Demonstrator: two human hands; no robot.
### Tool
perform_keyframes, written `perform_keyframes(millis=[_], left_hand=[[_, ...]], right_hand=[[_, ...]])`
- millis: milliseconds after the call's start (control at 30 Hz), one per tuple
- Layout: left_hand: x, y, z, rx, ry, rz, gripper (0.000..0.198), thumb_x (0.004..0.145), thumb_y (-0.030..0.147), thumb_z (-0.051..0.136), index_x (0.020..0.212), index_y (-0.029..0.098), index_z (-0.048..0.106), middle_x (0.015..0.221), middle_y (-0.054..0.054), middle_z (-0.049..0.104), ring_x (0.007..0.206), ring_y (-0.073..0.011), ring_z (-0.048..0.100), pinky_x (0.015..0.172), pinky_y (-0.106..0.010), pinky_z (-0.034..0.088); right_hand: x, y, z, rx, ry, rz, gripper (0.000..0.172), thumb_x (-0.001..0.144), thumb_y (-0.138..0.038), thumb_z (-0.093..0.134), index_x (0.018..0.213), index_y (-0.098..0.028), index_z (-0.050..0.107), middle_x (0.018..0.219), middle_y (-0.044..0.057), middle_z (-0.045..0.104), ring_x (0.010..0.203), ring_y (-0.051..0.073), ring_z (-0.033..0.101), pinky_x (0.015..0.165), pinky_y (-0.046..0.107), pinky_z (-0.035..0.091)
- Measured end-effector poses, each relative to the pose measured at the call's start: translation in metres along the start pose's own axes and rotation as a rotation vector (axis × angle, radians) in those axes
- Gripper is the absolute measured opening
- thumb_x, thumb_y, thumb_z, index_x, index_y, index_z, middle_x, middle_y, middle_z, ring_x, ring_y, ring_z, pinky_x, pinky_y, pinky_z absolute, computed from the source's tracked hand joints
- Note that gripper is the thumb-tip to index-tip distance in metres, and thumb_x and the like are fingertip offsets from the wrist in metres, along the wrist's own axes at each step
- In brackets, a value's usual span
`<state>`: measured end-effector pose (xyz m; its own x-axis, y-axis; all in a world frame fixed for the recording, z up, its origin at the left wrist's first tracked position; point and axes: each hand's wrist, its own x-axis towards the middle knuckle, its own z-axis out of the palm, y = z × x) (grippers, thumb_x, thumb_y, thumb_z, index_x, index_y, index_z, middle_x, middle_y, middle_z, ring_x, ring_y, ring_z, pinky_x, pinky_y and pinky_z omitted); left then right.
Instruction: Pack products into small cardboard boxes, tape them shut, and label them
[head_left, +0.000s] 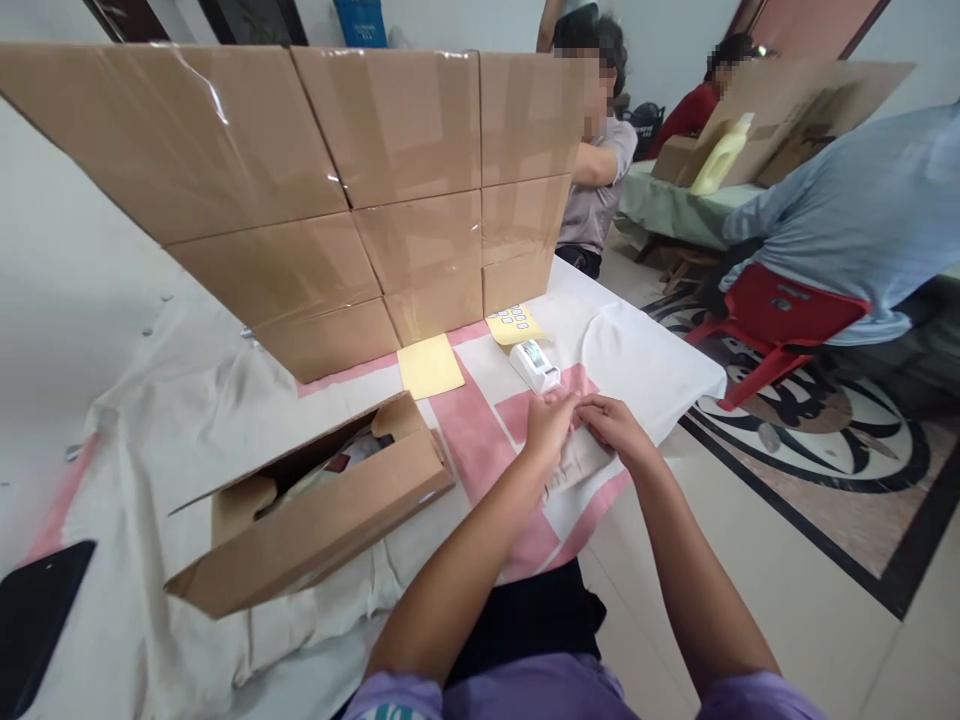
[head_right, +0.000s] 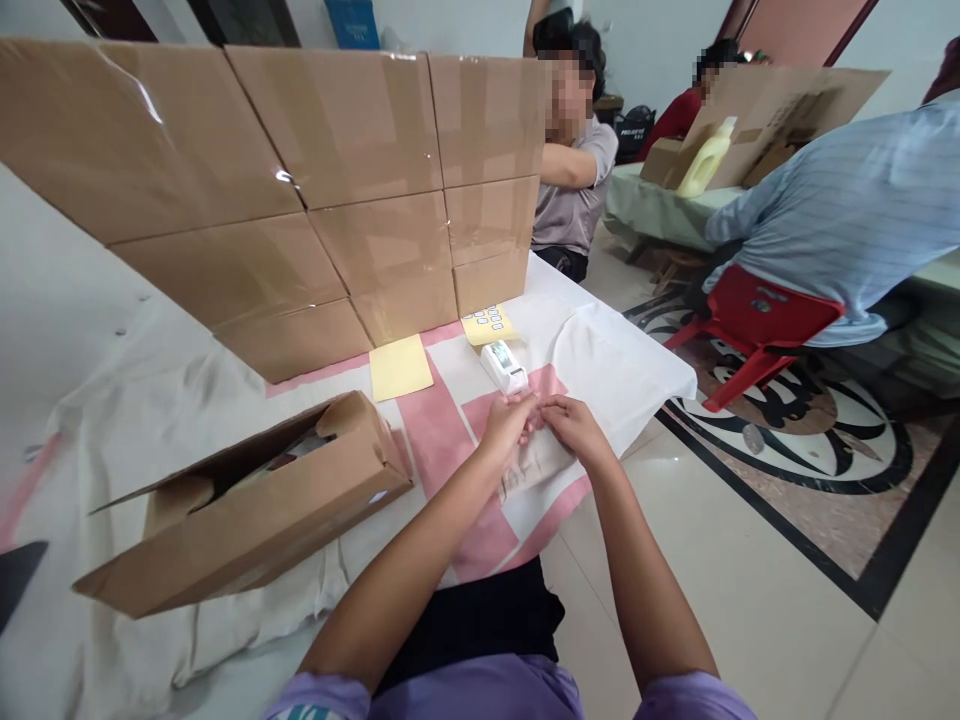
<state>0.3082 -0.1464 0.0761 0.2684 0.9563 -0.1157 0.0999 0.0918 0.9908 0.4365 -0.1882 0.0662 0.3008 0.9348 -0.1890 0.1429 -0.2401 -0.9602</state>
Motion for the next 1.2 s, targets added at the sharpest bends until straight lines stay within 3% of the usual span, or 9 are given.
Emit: perform_keyframes(millis=[200,333,400,467,567,633,767,1000,1200], left_hand=[[0.014,-0.009,0.008,-0.241,0.019,-0.119,0.032,0.096,0.045,0.061,0.086,0.015,0.062,0.075,0.003,0.059,0.063,-0.0097,0.056,0.061,-0.026,0.05],[0.014,-0.008,0.007,-0.327,0.065,-0.129,0.027,0.09,0.038,0.066,0.075,0.017,0.059,0.065,0.005,0.054,0.059,-0.0089,0.048,0.059,-0.024,0.041],[0.014,-0.009,0.006,-0.362,0.069,-0.147,0.023,0.086,0.035,0.066,0.072,0.018,0.059,0.062,0.005,0.054,0.057,-0.0087,0.046,0.057,-0.023,0.037],[0.015,-0.009,0.006,-0.398,0.058,-0.175,0.022,0.083,0.035,0.066,0.07,0.019,0.059,0.058,0.005,0.05,0.053,-0.0086,0.042,0.054,-0.023,0.033],[0.015,-0.008,0.006,-0.443,0.047,-0.207,0.023,0.081,0.034,0.066,0.066,0.019,0.057,0.054,0.006,0.047,0.05,-0.0083,0.039,0.051,-0.023,0.03],[0.016,-0.008,0.006,-0.463,0.043,-0.213,0.022,0.081,0.032,0.065,0.066,0.018,0.057,0.057,0.004,0.052,0.052,-0.0087,0.042,0.053,-0.023,0.032],[0.015,-0.008,0.006,-0.484,0.069,-0.217,0.015,0.083,0.028,0.063,0.072,0.017,0.062,0.07,-0.001,0.064,0.067,-0.0129,0.058,0.063,-0.024,0.043],[0.017,-0.008,-0.008,-0.48,0.152,-0.257,0.019,0.087,0.024,0.055,0.104,0.017,0.059,0.095,-0.008,0.072,0.087,-0.0173,0.07,0.076,-0.027,0.052],[0.022,-0.007,-0.025,-0.299,0.076,-0.153,0.026,0.087,0.028,0.065,0.11,0.022,0.055,0.065,0.006,0.055,0.06,-0.0127,0.056,0.061,-0.024,0.043]], right_hand=[[-0.001,0.009,-0.007,0.009,-0.036,-0.007,0.031,0.08,-0.039,0.069,0.102,-0.016,0.069,0.074,0.003,0.071,0.044,0.006,0.033,0.041,0.022,0.021],[0.0,0.002,-0.015,-0.061,0.137,0.021,0.036,0.08,-0.037,0.068,0.108,-0.015,0.071,0.08,0.006,0.074,0.045,0.008,0.037,0.042,0.025,0.029],[0.004,-0.008,-0.017,-0.119,0.237,-0.018,0.034,0.08,-0.041,0.068,0.101,-0.015,0.074,0.078,0.005,0.072,0.05,0.01,0.041,0.046,0.026,0.032],[0.012,-0.021,-0.015,-0.168,0.246,-0.049,0.03,0.08,-0.046,0.069,0.083,-0.016,0.073,0.07,0.003,0.065,0.055,0.011,0.043,0.05,0.026,0.033],[0.03,-0.04,-0.004,-0.177,0.101,0.028,0.043,0.08,-0.052,0.07,0.057,-0.018,0.058,0.055,-0.001,0.051,0.054,0.01,0.039,0.049,0.026,0.03],[0.042,-0.047,0.006,-0.129,0.005,0.129,0.046,0.079,-0.054,0.072,0.054,-0.018,0.057,0.051,-0.001,0.047,0.051,0.01,0.038,0.048,0.026,0.028],[0.057,-0.046,0.023,-0.033,-0.004,0.208,0.037,0.068,-0.05,0.083,0.064,-0.015,0.07,0.057,0.004,0.06,0.054,0.013,0.049,0.049,0.027,0.035],[0.049,-0.037,0.031,-0.002,0.075,0.122,0.039,0.07,-0.053,0.076,0.06,-0.018,0.061,0.058,0.0,0.054,0.055,0.012,0.045,0.052,0.027,0.035],[0.041,-0.046,0.028,-0.073,0.042,0.158,0.028,0.073,-0.039,0.073,0.059,-0.017,0.061,0.058,0.0,0.054,0.058,0.013,0.047,0.054,0.026,0.036]])
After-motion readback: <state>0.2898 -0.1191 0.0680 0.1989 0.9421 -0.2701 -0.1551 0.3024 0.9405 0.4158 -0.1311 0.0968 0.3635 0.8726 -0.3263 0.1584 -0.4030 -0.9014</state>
